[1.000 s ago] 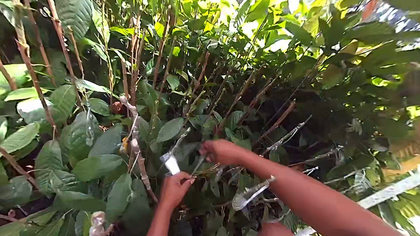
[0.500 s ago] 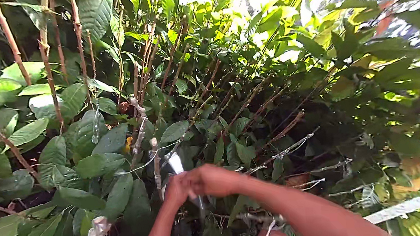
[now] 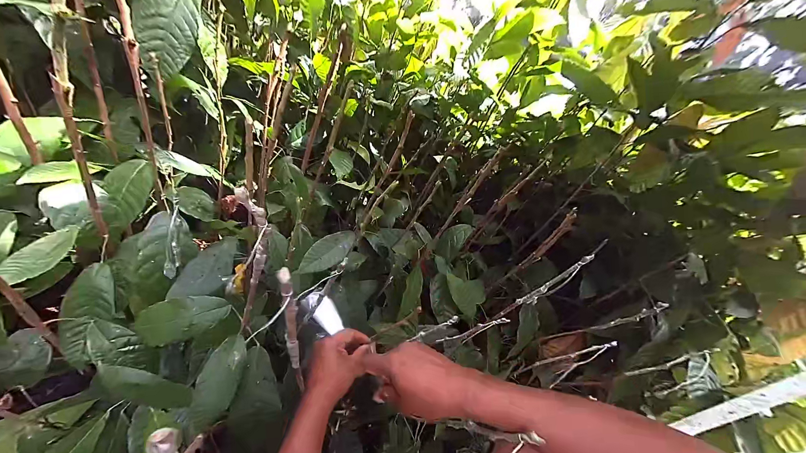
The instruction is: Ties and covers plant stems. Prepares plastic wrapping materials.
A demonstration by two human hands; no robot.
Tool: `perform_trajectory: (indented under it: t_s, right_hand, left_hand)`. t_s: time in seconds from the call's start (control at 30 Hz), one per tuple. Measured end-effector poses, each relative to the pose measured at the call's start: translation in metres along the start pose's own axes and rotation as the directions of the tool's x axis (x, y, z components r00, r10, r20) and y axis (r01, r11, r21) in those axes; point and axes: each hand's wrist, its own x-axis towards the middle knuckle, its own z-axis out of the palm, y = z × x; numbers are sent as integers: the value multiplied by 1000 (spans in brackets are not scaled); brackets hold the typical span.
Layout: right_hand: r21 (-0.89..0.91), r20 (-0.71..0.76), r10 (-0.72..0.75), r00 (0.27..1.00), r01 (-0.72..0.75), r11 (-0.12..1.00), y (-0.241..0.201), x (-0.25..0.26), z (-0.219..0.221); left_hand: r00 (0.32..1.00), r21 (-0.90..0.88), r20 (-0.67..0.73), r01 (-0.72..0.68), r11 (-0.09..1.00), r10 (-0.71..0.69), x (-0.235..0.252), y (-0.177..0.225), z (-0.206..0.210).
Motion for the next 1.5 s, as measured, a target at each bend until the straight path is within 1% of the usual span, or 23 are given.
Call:
perform_trajectory:
  t_s: [0.1, 0.13, 0.23, 0.33, 0.4, 0.47, 0.53, 0.57, 0.6, 0.63, 0.7, 0.77, 0.83, 0.9, 0.97, 1.0, 1.07, 1.1, 1.13, 1.2, 1.23, 1.37, 1.5]
  right_hand:
    - [373, -13, -99, 995, 97, 923, 22, 19, -28]
    - [368, 4, -63, 998, 57, 928, 46, 29, -35]
    - [-135, 14, 59, 998, -57, 989, 73, 33, -16]
    - [-246, 33, 127, 991, -115, 962, 53, 3, -1]
    - [-132, 21, 86, 996, -82, 988, 22, -18, -5]
    - [149, -1, -45, 999, 45, 988, -2, -28, -16]
    - [480, -106, -132, 986, 167, 861, 18, -19, -36]
    - [510, -118, -122, 986, 165, 844, 43, -10, -48]
    - [411, -100, -70, 993, 105, 905, 68, -5, -54]
    - [203, -97, -2, 995, 22, 979, 81, -2, -52]
    - [-82, -119, 85, 989, -95, 992, 57, -7, -33]
    - [3, -103, 42, 994, -42, 999, 16, -17, -32]
    - [151, -94, -53, 994, 67, 986, 31, -10, -55]
    - [52, -48, -19, 999, 22, 998, 69, -5, -60]
    - [-95, -89, 43, 995, -51, 994, 48, -10, -52]
    - [-77, -81, 23, 996, -29, 997, 27, -15, -50]
    - [140, -97, -45, 994, 58, 988, 16, -12, -65]
    - [201, -59, -28, 998, 40, 979, 32, -3, -74]
    - [158, -29, 12, 1000, -8, 987, 55, 7, -75]
    - [-84, -43, 108, 993, -111, 990, 74, 18, -62]
    - [-128, -56, 136, 989, -142, 982, 71, 17, -52]
    - [66, -46, 86, 995, -83, 994, 49, -24, -48]
    - [192, -13, 212, 977, -206, 960, 63, -36, -52]
  left_hand:
    - [984, 167, 177, -23, 986, -7, -10, 2, 7]
    - [985, 174, 168, -60, 983, 30, -13, -2, 10]
    - [989, 147, -99, -92, 985, 107, -12, -11, 4]
    - [974, 53, -226, -21, 998, 33, -8, -11, 4]
    - [985, -41, -171, 5, 999, -12, -3, -7, 7]
    - [997, -49, -75, -16, 999, 13, -7, 5, 12]
    - [997, 24, 59, -60, 998, 58, -13, 16, 15]
    - [990, 104, 127, -79, 991, 65, -13, 11, 18]
    - [987, 146, 144, -95, 985, 74, -13, 4, 18]
    - [991, 147, 111, -97, 984, 81, -12, 0, 14]
    - [998, 81, 7, -65, 995, 65, -6, 2, 2]
    - [998, 64, -29, -56, 996, 58, -5, 14, 2]
    - [996, 101, 23, -89, 991, 87, -10, 21, 11]
    - [995, 115, 35, -98, 989, 95, -14, 15, 12]
    - [999, 105, -34, -38, 994, 42, -5, 14, 3]
    - [999, 97, -48, -10, 995, 14, -5, 19, 2]
    - [1000, 109, 29, -11, 994, 8, -8, 36, 8]
    - [996, 142, 91, -24, 990, 11, -12, 40, 12]
    - [994, 174, 104, -44, 984, 26, -15, 38, 15]
    - [998, 225, 7, -70, 972, 70, -10, 27, 12]
    - [997, 224, -46, -53, 973, 64, -7, 24, 9]
    - [986, 129, -168, 29, 991, -6, 8, 16, 0]
    - [992, 77, -126, -11, 997, 21, 9, 17, 5]
